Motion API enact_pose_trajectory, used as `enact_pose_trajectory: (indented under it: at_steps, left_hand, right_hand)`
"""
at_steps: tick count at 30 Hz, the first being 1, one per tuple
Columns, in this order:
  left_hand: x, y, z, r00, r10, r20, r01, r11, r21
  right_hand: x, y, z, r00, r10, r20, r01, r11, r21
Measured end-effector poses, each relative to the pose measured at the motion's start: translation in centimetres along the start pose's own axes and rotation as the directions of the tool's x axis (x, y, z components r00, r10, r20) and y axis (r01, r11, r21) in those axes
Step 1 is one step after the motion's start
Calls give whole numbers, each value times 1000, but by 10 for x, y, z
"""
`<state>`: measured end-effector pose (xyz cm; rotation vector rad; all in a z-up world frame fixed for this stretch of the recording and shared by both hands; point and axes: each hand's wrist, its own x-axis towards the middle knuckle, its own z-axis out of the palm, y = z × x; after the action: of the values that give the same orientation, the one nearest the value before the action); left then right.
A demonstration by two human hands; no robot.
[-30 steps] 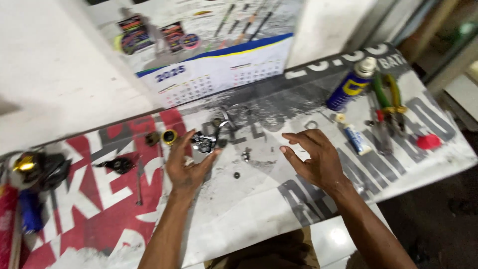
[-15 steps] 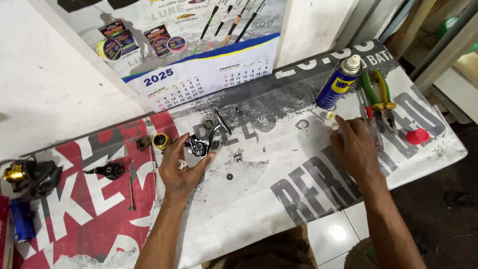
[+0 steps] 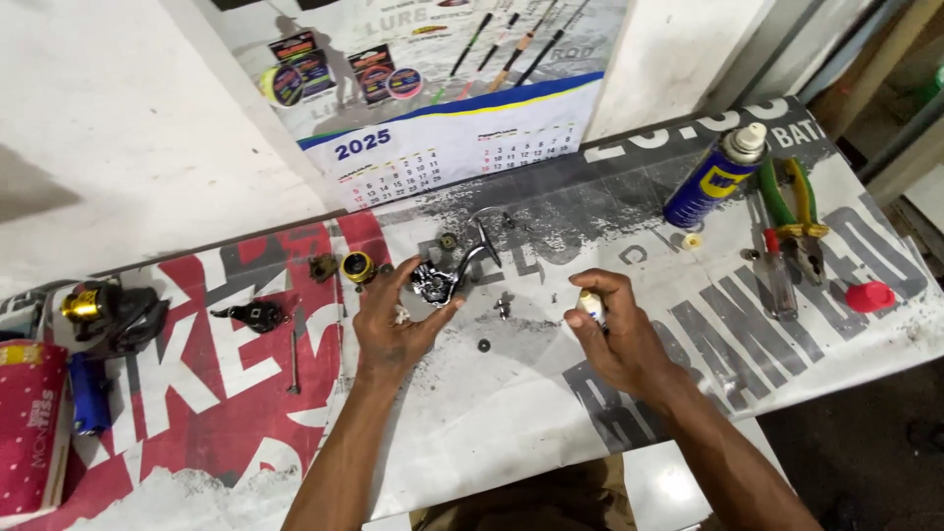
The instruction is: Applying lubricant to the internal components of a fishing reel during maintenance.
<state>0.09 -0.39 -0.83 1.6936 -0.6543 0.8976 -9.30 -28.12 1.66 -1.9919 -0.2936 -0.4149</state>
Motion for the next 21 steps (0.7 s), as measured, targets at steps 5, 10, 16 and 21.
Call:
enact_pose_trajectory:
  at_steps: [5,10,16,21]
  left_hand:
    - [1,2,-1,1000,-12,-15,11,1000,-29]
    - [-2,0,-3,997,-73,20,74,994,-75]
    - [2,8,-3,998,-60,34,61,998,-30]
    - [1,7,-4,996,-74,44,75,997,-25]
  right_hand:
    - [11,-21,21,995,-89,46,86,994,63]
    - [7,-14,39,992,-112,56,105,988,108]
    - [10,-22,48,991,-113,67,104,987,123]
    - [12,-26,52,992,-111,66,101,986,134]
